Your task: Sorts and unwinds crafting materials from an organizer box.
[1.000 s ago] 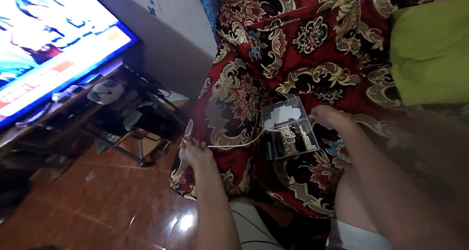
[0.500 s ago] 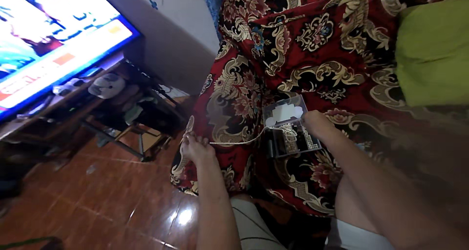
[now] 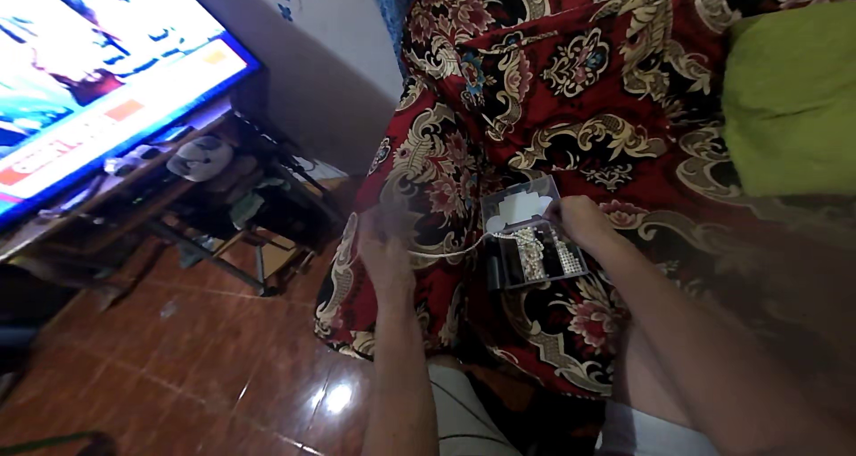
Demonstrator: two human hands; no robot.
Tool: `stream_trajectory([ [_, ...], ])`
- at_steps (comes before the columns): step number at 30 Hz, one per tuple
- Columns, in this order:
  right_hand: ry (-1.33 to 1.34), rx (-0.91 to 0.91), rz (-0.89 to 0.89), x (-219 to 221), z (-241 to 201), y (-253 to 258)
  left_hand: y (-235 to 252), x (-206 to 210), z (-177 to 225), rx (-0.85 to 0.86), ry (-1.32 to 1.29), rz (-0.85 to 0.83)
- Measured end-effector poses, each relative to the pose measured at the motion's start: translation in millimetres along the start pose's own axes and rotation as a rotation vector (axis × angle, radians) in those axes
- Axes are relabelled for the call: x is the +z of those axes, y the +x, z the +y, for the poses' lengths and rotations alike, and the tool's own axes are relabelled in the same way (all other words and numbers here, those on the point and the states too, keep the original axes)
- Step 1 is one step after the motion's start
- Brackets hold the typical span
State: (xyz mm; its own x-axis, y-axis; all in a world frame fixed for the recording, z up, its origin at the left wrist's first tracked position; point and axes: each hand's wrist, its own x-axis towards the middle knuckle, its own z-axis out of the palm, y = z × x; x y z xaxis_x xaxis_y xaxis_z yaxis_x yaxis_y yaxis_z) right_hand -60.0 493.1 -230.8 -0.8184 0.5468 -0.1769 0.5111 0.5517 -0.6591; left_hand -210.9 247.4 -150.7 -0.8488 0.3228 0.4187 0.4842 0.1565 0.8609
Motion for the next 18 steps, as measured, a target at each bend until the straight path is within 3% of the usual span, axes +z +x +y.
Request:
stream_trajectory([
  [3, 0.480, -0.175, -0.045, -0.9, -8.1, -7.8, -14.4, 22.7, 23.6, 0.127, 0.281, -0.399],
  [5, 0.875, -0.291, -0.232, 0.4, -15.3, -17.1, -28.8, 48.2, 15.9, 0.299, 0.322, -0.493],
  [7, 1.066, -0.346, -0.372, 1.8, -19.7, -24.2, -43.1, 69.5, 8.5, 0.369, 0.306, -0.512],
  [9, 1.000, -0.330, -0.404, -0.5, -21.0, -26.8, -53.4, 83.0, 6.1, 0.366, 0.284, -0.501],
  [13, 0.465, -0.335, -0.293, -17.5, -11.9, -21.2, -53.4, 87.2, 1.7, 0.343, 0.340, -0.463],
  [18, 0.543, -0.327, 0.174, -41.4, 13.4, -16.3, -42.5, 78.1, -10.9, 0.352, 0.371, -0.407],
])
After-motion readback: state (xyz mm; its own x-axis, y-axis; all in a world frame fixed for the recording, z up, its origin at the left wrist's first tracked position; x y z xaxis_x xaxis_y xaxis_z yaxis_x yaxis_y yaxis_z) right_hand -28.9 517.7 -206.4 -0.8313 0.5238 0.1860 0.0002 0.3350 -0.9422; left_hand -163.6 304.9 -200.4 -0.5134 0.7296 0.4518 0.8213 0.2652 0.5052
